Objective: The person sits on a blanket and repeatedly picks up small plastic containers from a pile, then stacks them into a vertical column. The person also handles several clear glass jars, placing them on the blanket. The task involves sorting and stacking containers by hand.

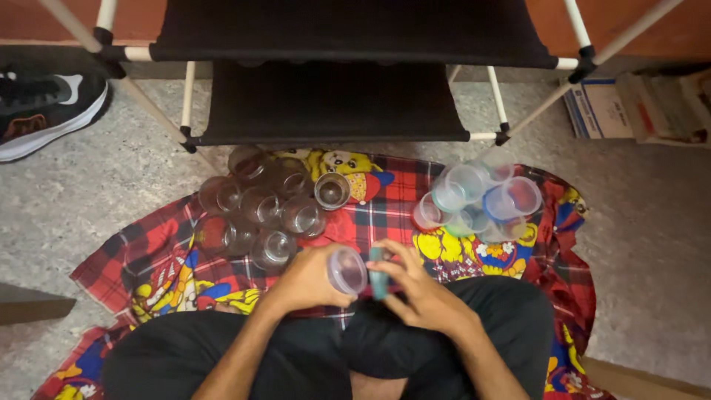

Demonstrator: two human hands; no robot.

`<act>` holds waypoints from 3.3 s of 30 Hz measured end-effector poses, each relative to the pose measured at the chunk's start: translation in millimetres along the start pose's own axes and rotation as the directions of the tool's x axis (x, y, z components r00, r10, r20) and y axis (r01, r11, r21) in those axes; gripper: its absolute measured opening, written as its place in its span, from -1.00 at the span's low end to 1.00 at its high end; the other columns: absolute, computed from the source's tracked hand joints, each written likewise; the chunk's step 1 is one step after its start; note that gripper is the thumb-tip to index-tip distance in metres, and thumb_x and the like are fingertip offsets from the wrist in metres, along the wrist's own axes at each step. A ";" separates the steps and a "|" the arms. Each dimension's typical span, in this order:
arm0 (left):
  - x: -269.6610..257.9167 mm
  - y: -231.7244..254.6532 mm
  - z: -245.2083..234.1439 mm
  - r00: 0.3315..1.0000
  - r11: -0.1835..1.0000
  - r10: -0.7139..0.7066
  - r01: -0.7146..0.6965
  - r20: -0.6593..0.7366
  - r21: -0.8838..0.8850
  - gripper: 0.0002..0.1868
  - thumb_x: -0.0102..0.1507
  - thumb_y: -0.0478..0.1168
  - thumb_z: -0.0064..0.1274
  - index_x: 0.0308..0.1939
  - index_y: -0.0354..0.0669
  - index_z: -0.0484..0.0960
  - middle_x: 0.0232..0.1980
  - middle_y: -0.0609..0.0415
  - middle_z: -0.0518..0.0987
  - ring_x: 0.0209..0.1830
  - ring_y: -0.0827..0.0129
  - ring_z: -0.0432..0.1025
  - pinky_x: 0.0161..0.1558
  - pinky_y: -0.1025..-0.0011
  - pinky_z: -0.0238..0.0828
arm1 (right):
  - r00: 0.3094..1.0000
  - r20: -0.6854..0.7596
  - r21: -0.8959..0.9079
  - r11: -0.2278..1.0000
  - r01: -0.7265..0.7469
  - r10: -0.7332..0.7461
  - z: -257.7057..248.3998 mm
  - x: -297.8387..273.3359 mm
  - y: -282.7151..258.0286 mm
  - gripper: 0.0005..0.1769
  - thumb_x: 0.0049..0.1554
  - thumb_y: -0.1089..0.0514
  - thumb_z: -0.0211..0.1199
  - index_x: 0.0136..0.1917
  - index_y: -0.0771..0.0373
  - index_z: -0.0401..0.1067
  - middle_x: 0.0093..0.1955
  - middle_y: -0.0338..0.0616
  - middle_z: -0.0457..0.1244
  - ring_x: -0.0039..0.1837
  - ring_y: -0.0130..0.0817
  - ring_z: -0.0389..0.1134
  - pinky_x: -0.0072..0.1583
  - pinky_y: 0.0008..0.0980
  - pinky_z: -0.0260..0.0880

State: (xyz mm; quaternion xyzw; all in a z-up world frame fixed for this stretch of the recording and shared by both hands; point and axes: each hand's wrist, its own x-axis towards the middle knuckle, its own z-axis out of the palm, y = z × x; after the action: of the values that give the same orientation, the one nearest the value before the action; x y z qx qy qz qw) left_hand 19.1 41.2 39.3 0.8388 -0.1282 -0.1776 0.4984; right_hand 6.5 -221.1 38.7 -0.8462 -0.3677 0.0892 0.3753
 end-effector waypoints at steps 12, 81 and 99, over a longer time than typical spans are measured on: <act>1.5 -6.4 37.9 0.932 0.907 0.193 -0.288 -0.305 -0.308 0.15 -0.22 -0.06 0.60 0.39 -0.26 0.39 0.20 -0.03 0.60 0.23 0.27 0.51 0.27 0.29 0.43 | 0.944 -0.215 0.444 0.886 -0.134 0.251 64.1 16.0 31.3 0.07 -0.12 0.12 0.58 0.46 0.28 -0.03 0.38 0.09 0.15 0.46 -0.13 0.22 0.44 -0.18 0.23; -1.1 -20.2 58.3 0.940 0.975 0.191 -0.216 -0.282 -0.059 0.39 -0.22 -0.11 0.59 0.49 -0.21 -0.06 0.38 -0.09 0.41 0.03 0.26 0.54 0.03 0.29 0.49 | -0.247 -0.712 0.701 0.646 -0.301 0.657 47.8 -15.7 224.1 -0.29 -0.09 0.44 0.33 0.34 0.39 0.26 0.19 0.03 0.35 0.07 -0.29 0.44 0.14 -0.39 0.47; 4.5 -29.2 64.2 0.955 0.983 0.116 -0.151 -0.271 -0.110 0.20 0.01 -0.13 0.47 0.52 -0.18 -0.07 0.37 -0.07 0.42 0.06 0.25 0.52 0.04 0.29 0.55 | -0.004 -0.971 0.241 0.970 -0.029 0.241 -18.9 24.8 56.4 -0.62 0.23 0.40 0.28 0.28 0.32 0.27 0.08 -0.20 0.21 0.05 -0.48 0.24 0.12 -0.51 0.28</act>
State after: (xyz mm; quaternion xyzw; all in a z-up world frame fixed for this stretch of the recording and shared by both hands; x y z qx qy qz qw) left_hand -3.1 2.4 -15.5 0.8104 -0.1053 -0.0382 0.5750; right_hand 63.5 -240.0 15.5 -0.6634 0.0935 -0.4676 0.5766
